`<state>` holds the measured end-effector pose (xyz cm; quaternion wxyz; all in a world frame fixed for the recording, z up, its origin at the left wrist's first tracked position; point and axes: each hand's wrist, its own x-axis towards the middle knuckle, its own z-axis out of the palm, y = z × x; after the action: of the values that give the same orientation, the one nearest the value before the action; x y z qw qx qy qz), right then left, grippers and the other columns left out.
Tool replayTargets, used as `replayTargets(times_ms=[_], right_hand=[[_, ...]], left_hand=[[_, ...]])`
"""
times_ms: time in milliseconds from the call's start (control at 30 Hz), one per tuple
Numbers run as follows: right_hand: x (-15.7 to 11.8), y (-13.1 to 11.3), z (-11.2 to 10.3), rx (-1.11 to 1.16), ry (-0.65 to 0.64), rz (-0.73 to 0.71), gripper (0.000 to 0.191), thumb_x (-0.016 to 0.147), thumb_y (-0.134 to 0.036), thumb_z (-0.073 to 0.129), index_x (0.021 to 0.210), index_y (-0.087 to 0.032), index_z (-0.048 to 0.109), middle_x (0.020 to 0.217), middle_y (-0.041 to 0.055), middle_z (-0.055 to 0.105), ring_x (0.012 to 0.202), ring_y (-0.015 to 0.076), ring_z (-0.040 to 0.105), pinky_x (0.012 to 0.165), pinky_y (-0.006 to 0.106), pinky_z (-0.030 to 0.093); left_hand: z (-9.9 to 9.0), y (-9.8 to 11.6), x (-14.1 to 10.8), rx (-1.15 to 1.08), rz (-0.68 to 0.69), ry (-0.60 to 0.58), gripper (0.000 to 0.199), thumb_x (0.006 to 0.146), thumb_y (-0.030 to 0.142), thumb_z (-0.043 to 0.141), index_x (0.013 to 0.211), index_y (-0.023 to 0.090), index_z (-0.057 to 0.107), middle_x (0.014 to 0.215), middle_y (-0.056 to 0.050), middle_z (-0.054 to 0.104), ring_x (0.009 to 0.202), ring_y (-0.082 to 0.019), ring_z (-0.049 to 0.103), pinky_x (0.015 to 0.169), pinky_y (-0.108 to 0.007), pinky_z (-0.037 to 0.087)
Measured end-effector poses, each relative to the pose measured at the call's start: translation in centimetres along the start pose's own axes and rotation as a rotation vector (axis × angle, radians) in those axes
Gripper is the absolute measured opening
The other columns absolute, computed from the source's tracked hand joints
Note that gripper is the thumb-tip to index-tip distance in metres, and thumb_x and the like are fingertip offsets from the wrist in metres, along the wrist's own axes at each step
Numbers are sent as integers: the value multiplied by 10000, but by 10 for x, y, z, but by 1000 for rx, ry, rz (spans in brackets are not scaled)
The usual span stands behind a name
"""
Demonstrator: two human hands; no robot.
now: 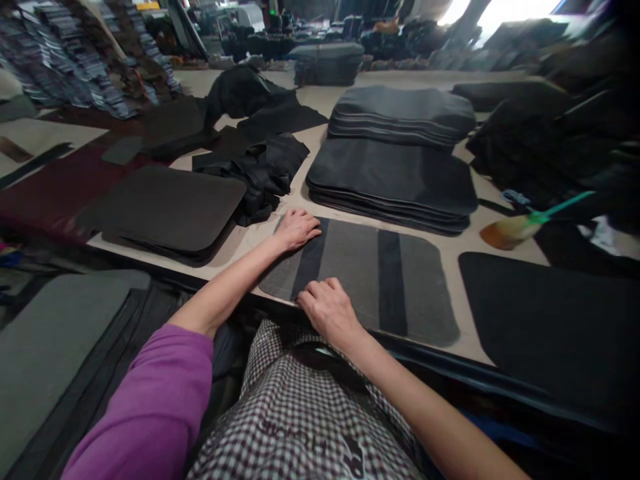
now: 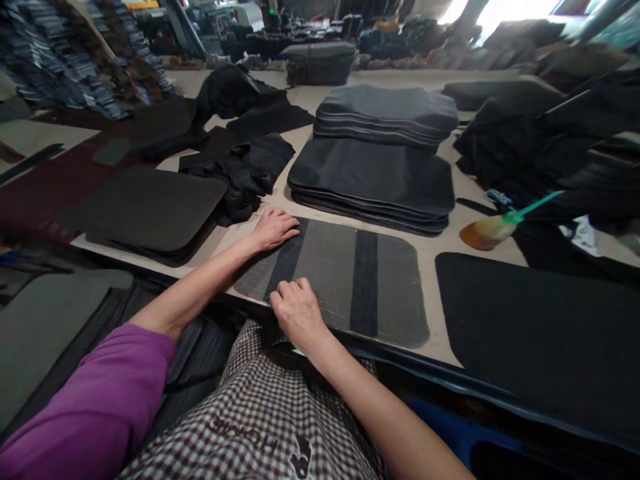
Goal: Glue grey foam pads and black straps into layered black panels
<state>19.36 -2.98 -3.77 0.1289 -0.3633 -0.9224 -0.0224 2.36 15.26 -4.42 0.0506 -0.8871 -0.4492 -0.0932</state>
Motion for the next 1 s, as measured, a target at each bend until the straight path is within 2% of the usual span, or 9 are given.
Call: replayTargets(times_ms=[133,367,567,633,733,800,867,933,1000], right_hand=[[2,-1,1,-11,55,-49,196,1013,-186,574,825,-177,631,848,49,608,793,220,509,801,395,316],[-4,-2,2,10,80,-36,154,998,-206,605,848,-172,617,876,48,600,825,226,508,774,395,345],[-12,-2,8,23,161,-38,156,994,-196,555,864,-154,630,874,55,605,783,225,520,719,388,350],[-15,-3,11,50,187,-20,210,1005,-260,561,833,-166,639,864,47,630,770,224,534,719,390,352],[-23,1,5,143,204,14,360,1038,-461,516,831,-204,661,849,15,686,763,215,558,740,399,362],[-38,12,-9,195,231,38,413,1057,-520,455,873,-224,676,853,-12,711,774,199,570,753,392,371],[-65,34,-28,204,266,105,386,1071,-490,442,934,-225,686,881,-15,722,806,185,581,762,372,384],[-103,68,-50,173,295,271,300,1073,-403,469,1026,-207,691,949,14,732,885,181,605,792,349,408],[-152,108,-68,102,339,531,227,1064,-304,498,1143,-187,676,1087,57,738,1006,189,621,884,344,434]], left_hand=[[1,-1,1,-2,-7,5,396,1048,466,416,1228,229,678,1214,-88,723,1169,-284,531,978,-448,299],[1,1,3,-13,-9,-14,420,1049,476,389,1256,238,666,1252,-99,715,1181,-289,552,1005,-458,324],[11,-1,9,60,8,-10,474,1045,500,345,1333,245,621,1283,-100,692,1194,-307,563,1029,-462,355],[15,-2,12,87,8,-4,475,1033,501,359,1329,246,630,1276,-110,684,1207,-323,564,1026,-479,376],[18,-1,15,104,10,23,458,1017,479,384,1284,239,668,1327,-128,643,1268,-346,535,1043,-516,396],[18,0,17,124,3,39,453,1008,477,395,1245,233,693,1411,-146,580,1326,-366,495,1057,-534,404],[17,1,20,150,-2,46,439,1004,476,400,1199,237,712,1493,-155,504,1396,-386,434,1067,-552,404],[16,1,25,169,-17,42,428,1005,480,393,1149,241,718,1523,-153,469,1415,-401,411,1051,-577,418],[12,1,30,169,-58,42,424,997,497,393,1117,237,705,1509,-150,478,1362,-412,463,1005,-594,453]])
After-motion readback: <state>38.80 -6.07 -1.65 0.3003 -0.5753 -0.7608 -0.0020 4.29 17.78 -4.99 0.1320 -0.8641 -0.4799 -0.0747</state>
